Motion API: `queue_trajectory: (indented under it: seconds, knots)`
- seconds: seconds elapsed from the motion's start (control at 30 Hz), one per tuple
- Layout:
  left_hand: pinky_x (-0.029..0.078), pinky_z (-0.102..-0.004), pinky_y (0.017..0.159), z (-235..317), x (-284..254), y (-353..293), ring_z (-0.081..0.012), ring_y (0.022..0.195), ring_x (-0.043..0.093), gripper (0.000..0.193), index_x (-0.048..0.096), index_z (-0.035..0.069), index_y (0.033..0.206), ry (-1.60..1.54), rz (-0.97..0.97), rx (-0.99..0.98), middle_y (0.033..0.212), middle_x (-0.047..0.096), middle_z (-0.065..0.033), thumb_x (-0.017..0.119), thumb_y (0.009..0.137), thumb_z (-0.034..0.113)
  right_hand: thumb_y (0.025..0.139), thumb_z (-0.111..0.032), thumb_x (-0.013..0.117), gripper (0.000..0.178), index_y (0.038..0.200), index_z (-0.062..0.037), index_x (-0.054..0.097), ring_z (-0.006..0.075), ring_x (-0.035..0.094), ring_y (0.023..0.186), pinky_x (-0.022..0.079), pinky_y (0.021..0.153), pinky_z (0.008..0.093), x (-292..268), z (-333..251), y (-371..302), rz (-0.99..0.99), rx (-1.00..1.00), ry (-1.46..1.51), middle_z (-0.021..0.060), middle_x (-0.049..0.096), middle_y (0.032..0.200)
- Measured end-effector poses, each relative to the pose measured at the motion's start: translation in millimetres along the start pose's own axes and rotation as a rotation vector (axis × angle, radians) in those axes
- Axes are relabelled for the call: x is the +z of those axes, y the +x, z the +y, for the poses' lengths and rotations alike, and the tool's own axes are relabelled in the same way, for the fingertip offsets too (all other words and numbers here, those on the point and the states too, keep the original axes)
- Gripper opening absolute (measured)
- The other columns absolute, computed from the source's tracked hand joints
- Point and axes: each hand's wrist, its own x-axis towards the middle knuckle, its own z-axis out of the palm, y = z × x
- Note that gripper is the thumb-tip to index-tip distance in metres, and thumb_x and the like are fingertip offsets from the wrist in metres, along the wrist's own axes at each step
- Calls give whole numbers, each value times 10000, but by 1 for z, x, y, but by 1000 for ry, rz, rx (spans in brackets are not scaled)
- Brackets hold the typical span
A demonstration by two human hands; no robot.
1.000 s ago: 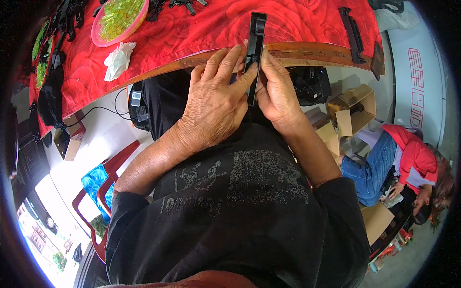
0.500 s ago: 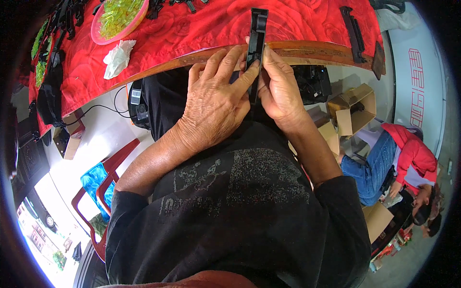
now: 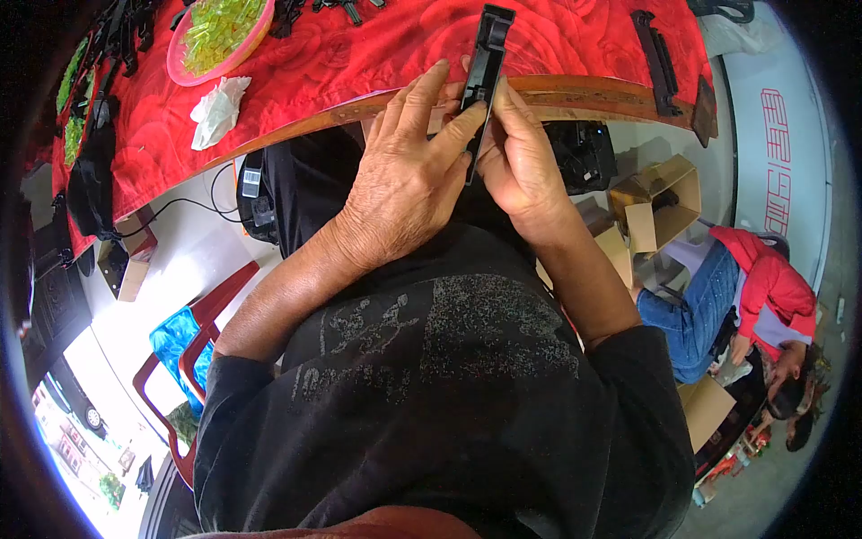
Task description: The person takes a small piece from a bowl, inserts it into a black plastic housing, and then fits and presses two black plastic components together by hand.
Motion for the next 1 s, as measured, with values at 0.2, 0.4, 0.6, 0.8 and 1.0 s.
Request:
queue_trajectory:
  seconds: [0.2, 0.4, 0.6, 0.8, 1.0]
  knots:
    - [473, -478, 960, 4, 3, 6, -512, 1203, 474, 553, 423, -50, 1320, -376, 178, -88, 1346, 401, -346, 623, 811, 32, 1028, -248, 509, 340, 1298, -48, 563, 168, 638, 992, 516, 914, 309, 9, 1, -2, 11, 3, 97, 80, 672, 1077]
    - [494, -393, 827, 3, 10, 13, -316, 942, 640, 471, 498, -29, 1259, -361, 196, -226, 1100, 591, -196, 658, 819, 22, 1025, -215, 512, 348, 1332, -53, 544, 152, 630, 1004, 508, 939, 307, 10, 3, -1, -39, -4, 109, 56, 657, 1093]
    - [517, -382, 707, 2, 11, 19, -303, 825, 662, 343, 577, -21, 1144, -367, 159, -310, 939, 633, -168, 661, 815, 30, 1029, -195, 498, 344, 1341, -55, 538, 147, 606, 1074, 489, 979, 313, 11, 7, -4, -46, -22, 148, 41, 627, 1206]
    - [532, -410, 732, 3, 11, 21, -363, 842, 674, 302, 591, -37, 1104, -329, 169, -322, 949, 658, -206, 661, 826, 57, 1032, -154, 475, 348, 1365, -55, 508, 147, 560, 1188, 443, 1052, 308, 9, 13, -7, 10, -35, 158, 37, 584, 1316]
    - [519, -446, 725, 6, 8, 19, -406, 852, 662, 210, 536, -36, 1012, -338, 52, -366, 888, 656, -218, 630, 851, 61, 1033, -146, 473, 341, 1360, -57, 508, 161, 552, 1212, 438, 1064, 308, 4, 18, -11, -2, -22, 112, 50, 577, 1325]
